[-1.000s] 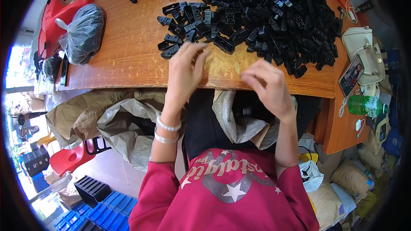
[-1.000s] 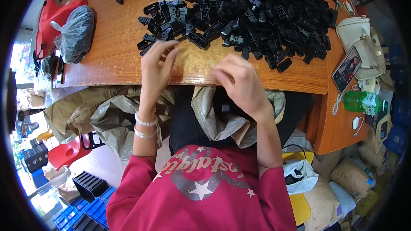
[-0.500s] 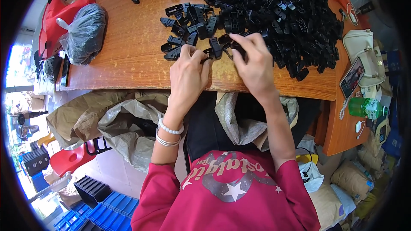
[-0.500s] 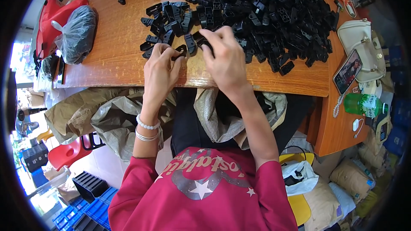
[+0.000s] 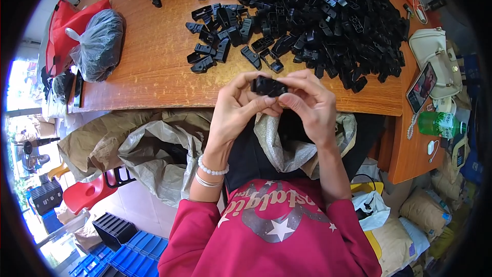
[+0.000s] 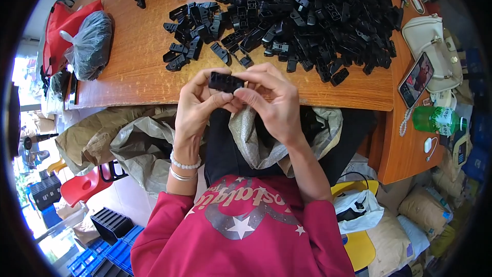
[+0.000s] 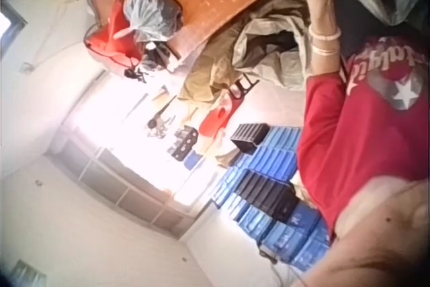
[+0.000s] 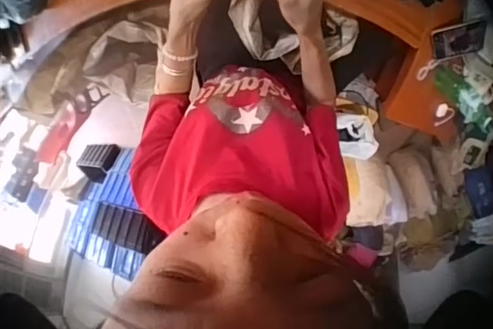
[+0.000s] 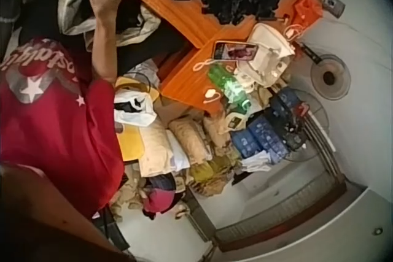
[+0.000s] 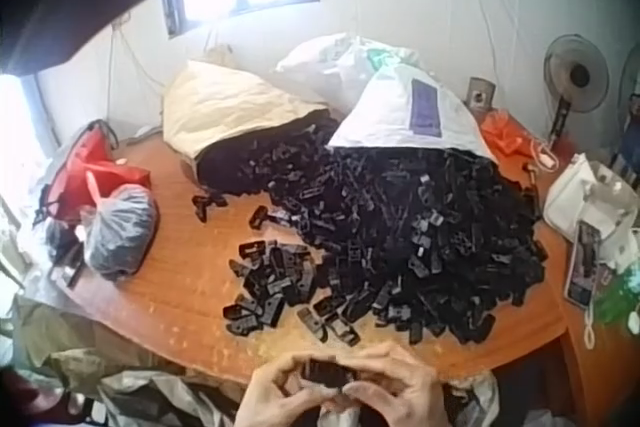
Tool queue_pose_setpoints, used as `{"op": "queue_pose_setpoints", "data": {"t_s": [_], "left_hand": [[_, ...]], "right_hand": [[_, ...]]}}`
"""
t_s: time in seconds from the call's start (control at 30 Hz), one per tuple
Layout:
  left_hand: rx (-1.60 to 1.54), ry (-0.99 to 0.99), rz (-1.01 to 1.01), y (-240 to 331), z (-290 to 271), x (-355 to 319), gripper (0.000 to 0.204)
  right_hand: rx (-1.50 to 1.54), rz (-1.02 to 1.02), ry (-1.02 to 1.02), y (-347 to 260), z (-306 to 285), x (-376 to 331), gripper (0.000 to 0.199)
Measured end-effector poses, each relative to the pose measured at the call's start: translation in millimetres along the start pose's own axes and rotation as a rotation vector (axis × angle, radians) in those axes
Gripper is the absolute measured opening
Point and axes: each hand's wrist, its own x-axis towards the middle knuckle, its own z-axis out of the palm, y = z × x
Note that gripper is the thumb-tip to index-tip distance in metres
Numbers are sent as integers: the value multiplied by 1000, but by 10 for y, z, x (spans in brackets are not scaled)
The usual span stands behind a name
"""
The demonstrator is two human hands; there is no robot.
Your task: Sorting and inspecting small black plastic components on a wooden desk.
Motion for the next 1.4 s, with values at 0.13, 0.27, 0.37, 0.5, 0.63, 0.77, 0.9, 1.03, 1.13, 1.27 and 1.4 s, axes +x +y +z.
{"op": "queue_pose_setpoints", "data": {"t_s": [0.13,0.27,0.37,0.5,0.63,0.77,0.9,1.03,1.13,1.27,1.4], "left_hand": [[68,-10,0,36,57,-22,29],[128,13,15,1,-29,-44,22],[177,90,51,-15,-74,-67,24],[199,75,19,-62,-119,-99,28],[207,99,27,-113,-108,-109,28],[296,170,47,-154,-112,-139,29],[225,87,-32,-132,-130,-142,31],[189,-1,-48,-114,-83,-165,31],[172,-13,-46,-131,-43,-165,29],[388,40,89,-107,90,-157,24],[508,50,224,-142,173,-158,28]], "right_hand": [[-110,-37,44,4,-27,-17,22],[-195,-46,148,-52,-75,-37,21],[-587,-23,5,68,-337,-56,21],[-971,-138,121,171,-329,-86,32],[-1041,-103,57,202,-91,-140,33],[-1144,-114,61,183,-21,-133,22],[-598,-203,104,130,-58,-145,25],[-510,-318,-36,38,-50,-141,25],[-520,-374,-40,109,-33,-165,29],[-348,-187,110,-9,57,-193,27],[-186,6,69,31,-23,-257,24]]}}
